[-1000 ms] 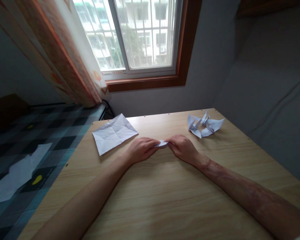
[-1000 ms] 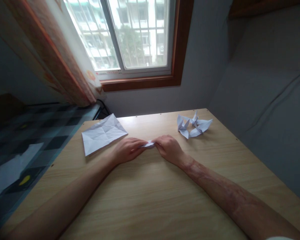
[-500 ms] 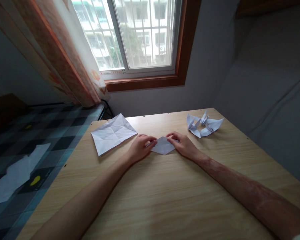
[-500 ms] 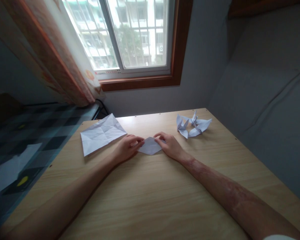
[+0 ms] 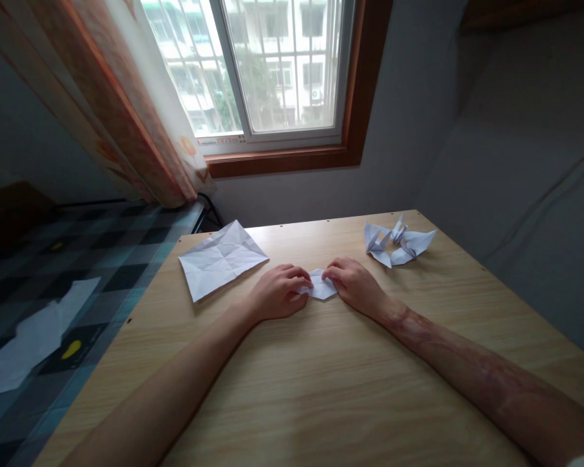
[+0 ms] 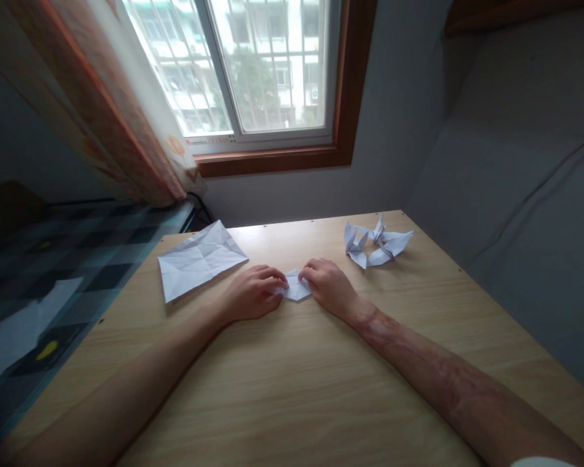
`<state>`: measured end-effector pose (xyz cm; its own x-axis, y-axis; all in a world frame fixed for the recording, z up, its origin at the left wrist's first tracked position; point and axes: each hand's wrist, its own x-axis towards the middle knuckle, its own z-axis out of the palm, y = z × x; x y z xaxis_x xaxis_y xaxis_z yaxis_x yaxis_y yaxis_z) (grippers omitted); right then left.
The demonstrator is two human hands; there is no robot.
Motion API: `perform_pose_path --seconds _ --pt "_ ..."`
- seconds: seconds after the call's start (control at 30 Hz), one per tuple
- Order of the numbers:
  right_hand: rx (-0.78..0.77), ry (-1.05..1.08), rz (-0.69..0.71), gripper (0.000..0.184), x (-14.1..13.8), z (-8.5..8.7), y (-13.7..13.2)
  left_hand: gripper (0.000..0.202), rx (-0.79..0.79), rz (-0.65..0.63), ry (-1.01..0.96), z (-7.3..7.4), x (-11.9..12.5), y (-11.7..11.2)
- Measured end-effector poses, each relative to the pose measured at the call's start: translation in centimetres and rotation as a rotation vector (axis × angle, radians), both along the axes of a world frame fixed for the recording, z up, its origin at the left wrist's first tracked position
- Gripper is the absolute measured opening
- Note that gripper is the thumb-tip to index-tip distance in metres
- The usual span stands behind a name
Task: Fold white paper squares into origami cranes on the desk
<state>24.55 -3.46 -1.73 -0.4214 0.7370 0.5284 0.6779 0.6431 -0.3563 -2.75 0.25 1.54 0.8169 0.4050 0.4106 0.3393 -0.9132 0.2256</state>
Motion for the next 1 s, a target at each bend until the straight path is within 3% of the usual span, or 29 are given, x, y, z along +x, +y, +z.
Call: perform_pose_path --seconds 0.5,0.63,0.83,1.0 --pt "-0.05 -0.013 0.189 0.021 -0.3 1.9 -1.5 0.027 0.087 0.121 -0.002 0.2 -0.1 0.0" --pt "-0.076 0.047 0.153 0.005 -0.4 1.6 -1.0 0.025 0.038 0.121 -0.03 0.0 -0.2 0.3" --pt "-0.128 0.11 0.084 0.005 -0.6 1.2 -0.5 0.021 -0.031 0.114 -0.034 -0.1 0.1 0.4" --pt "-0.177 0.163 0.109 0.013 -0.5 1.0 -0.3 0.017 0.004 0.135 -0.032 -0.4 0.1 0.5"
